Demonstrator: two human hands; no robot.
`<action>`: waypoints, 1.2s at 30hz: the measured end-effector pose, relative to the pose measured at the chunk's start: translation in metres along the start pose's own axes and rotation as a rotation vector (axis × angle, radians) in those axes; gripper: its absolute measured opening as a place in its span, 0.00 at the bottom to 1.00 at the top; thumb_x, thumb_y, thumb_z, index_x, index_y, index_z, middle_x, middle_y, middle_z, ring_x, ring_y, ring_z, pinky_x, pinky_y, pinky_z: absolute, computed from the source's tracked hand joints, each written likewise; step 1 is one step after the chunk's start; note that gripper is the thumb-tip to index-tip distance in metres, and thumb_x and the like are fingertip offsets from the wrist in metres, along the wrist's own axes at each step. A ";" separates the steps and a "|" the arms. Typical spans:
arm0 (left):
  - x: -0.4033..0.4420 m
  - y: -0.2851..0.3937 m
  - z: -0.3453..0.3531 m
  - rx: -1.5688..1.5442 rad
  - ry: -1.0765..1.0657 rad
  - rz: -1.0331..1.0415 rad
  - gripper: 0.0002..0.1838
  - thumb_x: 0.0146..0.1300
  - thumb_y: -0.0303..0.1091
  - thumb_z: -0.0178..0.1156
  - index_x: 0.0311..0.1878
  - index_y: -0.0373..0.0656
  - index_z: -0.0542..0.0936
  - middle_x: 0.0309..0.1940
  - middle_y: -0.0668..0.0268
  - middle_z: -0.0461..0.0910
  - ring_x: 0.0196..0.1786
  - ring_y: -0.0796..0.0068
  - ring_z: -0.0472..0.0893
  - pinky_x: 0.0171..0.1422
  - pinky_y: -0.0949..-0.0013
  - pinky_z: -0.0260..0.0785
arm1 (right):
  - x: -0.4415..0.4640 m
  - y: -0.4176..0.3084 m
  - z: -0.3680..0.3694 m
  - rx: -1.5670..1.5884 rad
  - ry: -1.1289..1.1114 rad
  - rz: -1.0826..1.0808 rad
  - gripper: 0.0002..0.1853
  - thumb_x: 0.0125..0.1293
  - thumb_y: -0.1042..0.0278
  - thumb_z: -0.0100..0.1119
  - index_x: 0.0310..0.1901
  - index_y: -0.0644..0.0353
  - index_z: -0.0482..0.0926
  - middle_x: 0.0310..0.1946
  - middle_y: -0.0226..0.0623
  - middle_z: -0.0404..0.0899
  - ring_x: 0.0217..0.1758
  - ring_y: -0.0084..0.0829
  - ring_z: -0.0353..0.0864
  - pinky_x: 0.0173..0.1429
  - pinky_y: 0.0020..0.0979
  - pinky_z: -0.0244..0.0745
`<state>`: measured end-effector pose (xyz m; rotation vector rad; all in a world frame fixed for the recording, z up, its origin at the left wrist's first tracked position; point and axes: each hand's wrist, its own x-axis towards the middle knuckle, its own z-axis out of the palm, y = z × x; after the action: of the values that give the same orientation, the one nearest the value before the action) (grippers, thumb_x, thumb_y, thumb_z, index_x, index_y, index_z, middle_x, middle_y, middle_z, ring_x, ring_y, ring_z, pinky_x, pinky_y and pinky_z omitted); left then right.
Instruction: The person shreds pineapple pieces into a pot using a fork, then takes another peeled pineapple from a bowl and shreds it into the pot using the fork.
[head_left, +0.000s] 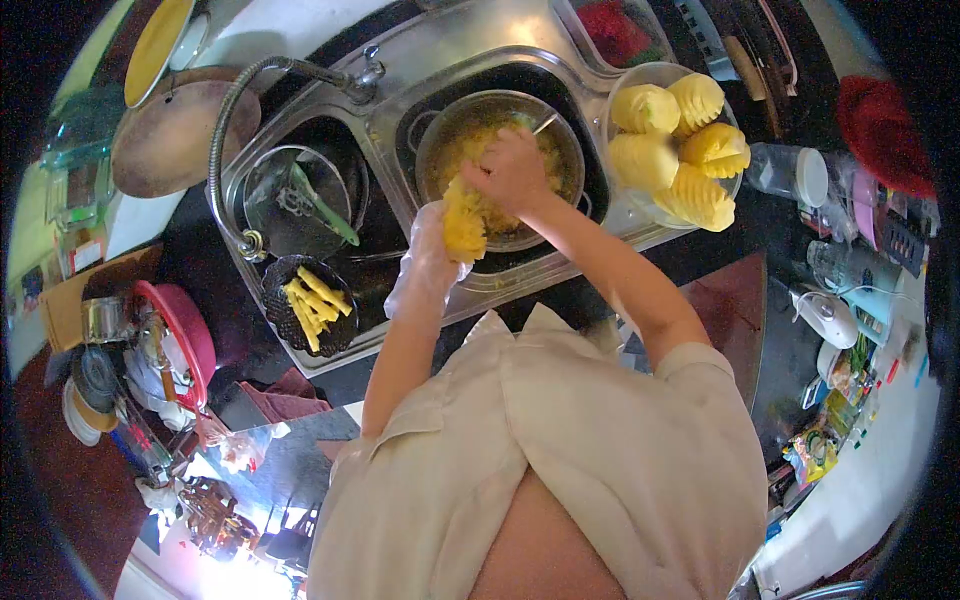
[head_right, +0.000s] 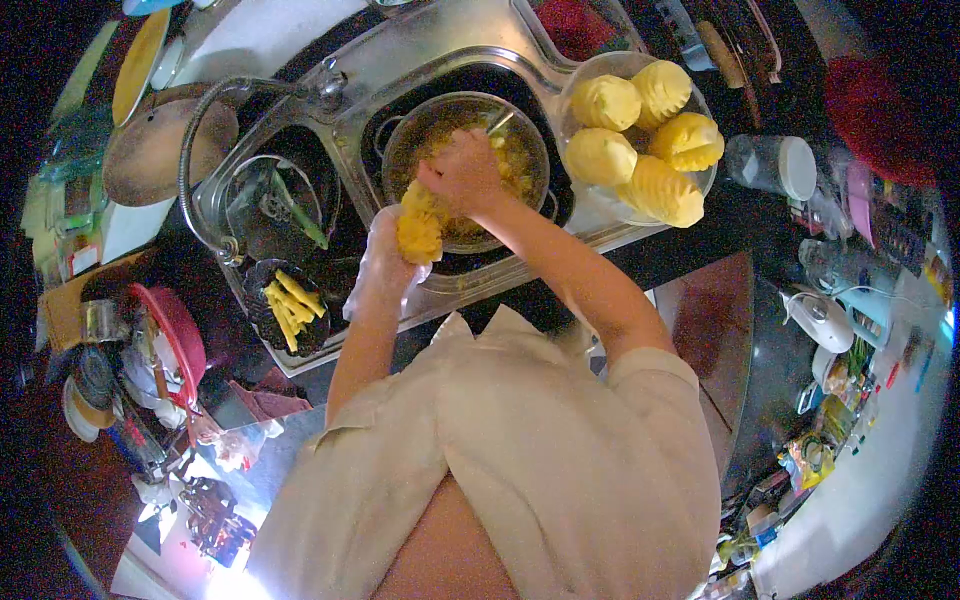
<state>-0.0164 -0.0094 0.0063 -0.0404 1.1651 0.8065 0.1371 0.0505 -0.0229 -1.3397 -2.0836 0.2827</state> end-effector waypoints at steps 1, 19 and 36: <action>-0.001 -0.001 0.003 -0.001 0.039 -0.021 0.14 0.63 0.39 0.47 0.44 0.40 0.74 0.32 0.63 0.79 0.30 0.65 0.80 0.31 0.61 0.74 | 0.001 0.008 0.002 -0.003 0.000 0.006 0.21 0.55 0.50 0.56 0.13 0.56 0.78 0.17 0.35 0.76 0.31 0.38 0.74 0.41 0.43 0.63; 0.009 -0.003 -0.001 0.128 0.113 -0.023 0.14 0.64 0.40 0.48 0.44 0.40 0.74 0.32 0.61 0.78 0.31 0.65 0.79 0.33 0.60 0.74 | -0.005 0.005 0.014 -0.146 -0.079 0.078 0.25 0.61 0.48 0.49 0.15 0.56 0.80 0.19 0.36 0.79 0.30 0.40 0.75 0.46 0.45 0.63; -0.004 -0.008 0.014 -0.388 -0.123 0.023 0.17 0.64 0.41 0.57 0.52 0.44 0.74 0.47 0.63 0.80 0.51 0.68 0.79 0.53 0.62 0.75 | -0.021 -0.013 -0.041 0.462 -0.216 0.773 0.24 0.59 0.48 0.57 0.18 0.61 0.80 0.15 0.45 0.75 0.23 0.47 0.74 0.39 0.48 0.66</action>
<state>-0.0015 -0.0114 0.0127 -0.2947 0.8817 1.0319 0.1588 0.0198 0.0074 -1.7971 -1.4184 1.1945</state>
